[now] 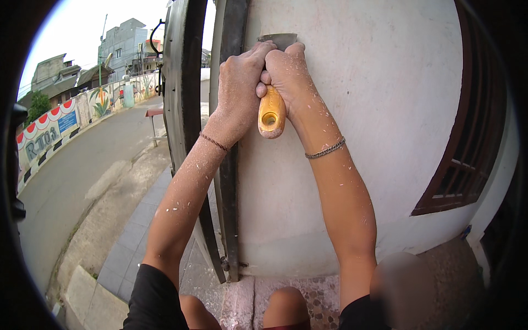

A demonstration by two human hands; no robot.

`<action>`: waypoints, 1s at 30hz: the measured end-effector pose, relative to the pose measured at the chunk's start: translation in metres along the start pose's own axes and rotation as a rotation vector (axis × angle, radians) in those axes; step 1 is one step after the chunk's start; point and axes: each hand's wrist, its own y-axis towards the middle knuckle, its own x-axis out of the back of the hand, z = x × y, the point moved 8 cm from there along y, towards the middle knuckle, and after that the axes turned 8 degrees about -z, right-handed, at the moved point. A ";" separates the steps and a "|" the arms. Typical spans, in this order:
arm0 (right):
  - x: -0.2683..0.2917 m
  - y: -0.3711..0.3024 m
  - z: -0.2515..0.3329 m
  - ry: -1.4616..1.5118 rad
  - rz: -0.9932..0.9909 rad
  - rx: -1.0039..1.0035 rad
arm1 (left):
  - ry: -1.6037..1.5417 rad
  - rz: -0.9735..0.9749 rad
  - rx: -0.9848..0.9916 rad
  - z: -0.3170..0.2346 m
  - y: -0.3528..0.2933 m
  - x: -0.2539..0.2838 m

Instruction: The person uses a scraper to remove material from a white exterior wall near a gate. They repeatedly scrape the same area, occasionally pausing to wipe the surface with their hand. The task continues without a visible final state or destination for the removed material.

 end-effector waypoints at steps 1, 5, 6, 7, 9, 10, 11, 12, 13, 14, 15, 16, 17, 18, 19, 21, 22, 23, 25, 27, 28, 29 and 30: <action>0.003 0.000 0.001 -0.009 -0.017 -0.009 | 0.016 0.070 0.025 0.002 -0.004 -0.005; 0.004 -0.005 -0.008 -0.124 -0.050 -0.022 | 0.035 0.080 0.049 0.004 -0.012 -0.006; 0.002 -0.004 -0.004 -0.082 -0.036 0.009 | 0.028 0.025 0.012 0.001 -0.011 -0.002; 0.000 -0.002 -0.003 -0.058 -0.015 0.017 | 0.033 0.042 0.030 0.003 -0.010 -0.003; -0.001 0.001 -0.003 -0.039 -0.015 0.004 | 0.044 0.062 0.049 0.006 -0.008 -0.004; 0.000 0.001 -0.005 -0.042 -0.040 -0.016 | 0.047 0.062 0.044 0.006 -0.008 -0.003; 0.001 0.003 -0.008 -0.047 -0.042 -0.062 | 0.053 0.084 0.061 0.008 -0.007 -0.004; 0.001 0.004 -0.004 -0.035 -0.045 -0.015 | 0.044 0.050 0.025 0.005 -0.005 -0.001; -0.001 0.004 -0.003 -0.030 -0.026 -0.007 | 0.036 0.041 0.023 0.005 -0.005 0.000; -0.002 0.004 -0.002 -0.025 -0.006 0.000 | 0.028 0.035 0.021 0.005 -0.004 0.001; -0.003 0.002 -0.003 -0.022 0.000 -0.011 | 0.020 0.036 0.031 0.005 -0.005 0.001; -0.004 0.002 -0.003 -0.020 0.009 -0.018 | 0.012 0.033 0.040 0.005 -0.005 0.002; -0.003 0.001 -0.001 -0.011 -0.006 -0.006 | 0.002 0.001 0.027 0.004 -0.005 0.004; -0.002 0.001 -0.002 -0.041 -0.030 -0.016 | 0.015 0.022 0.037 0.005 -0.005 0.002; 0.000 0.001 0.000 -0.063 -0.077 -0.002 | 0.025 0.010 0.022 0.005 -0.004 0.002; -0.001 0.000 0.003 -0.069 -0.078 0.007 | 0.034 -0.004 0.014 0.004 -0.003 0.003; -0.004 0.000 0.006 -0.051 -0.032 0.007 | 0.033 -0.008 0.017 0.005 -0.001 0.003; -0.003 -0.001 0.009 -0.031 -0.058 0.040 | 0.030 -0.006 0.026 0.005 -0.001 0.002; -0.004 -0.001 0.006 -0.005 -0.049 -0.004 | 0.029 0.018 0.046 0.006 -0.001 0.001; -0.001 -0.001 0.006 -0.004 -0.077 0.006 | 0.032 0.008 0.060 0.006 -0.001 0.001; -0.001 -0.001 0.004 -0.026 -0.075 0.000 | 0.033 0.002 0.042 0.004 -0.003 0.001; 0.001 0.000 0.005 -0.038 -0.071 0.011 | 0.044 0.000 0.040 0.004 -0.003 0.000; 0.000 0.001 0.004 -0.048 -0.051 0.003 | 0.053 0.002 0.042 0.004 -0.004 -0.002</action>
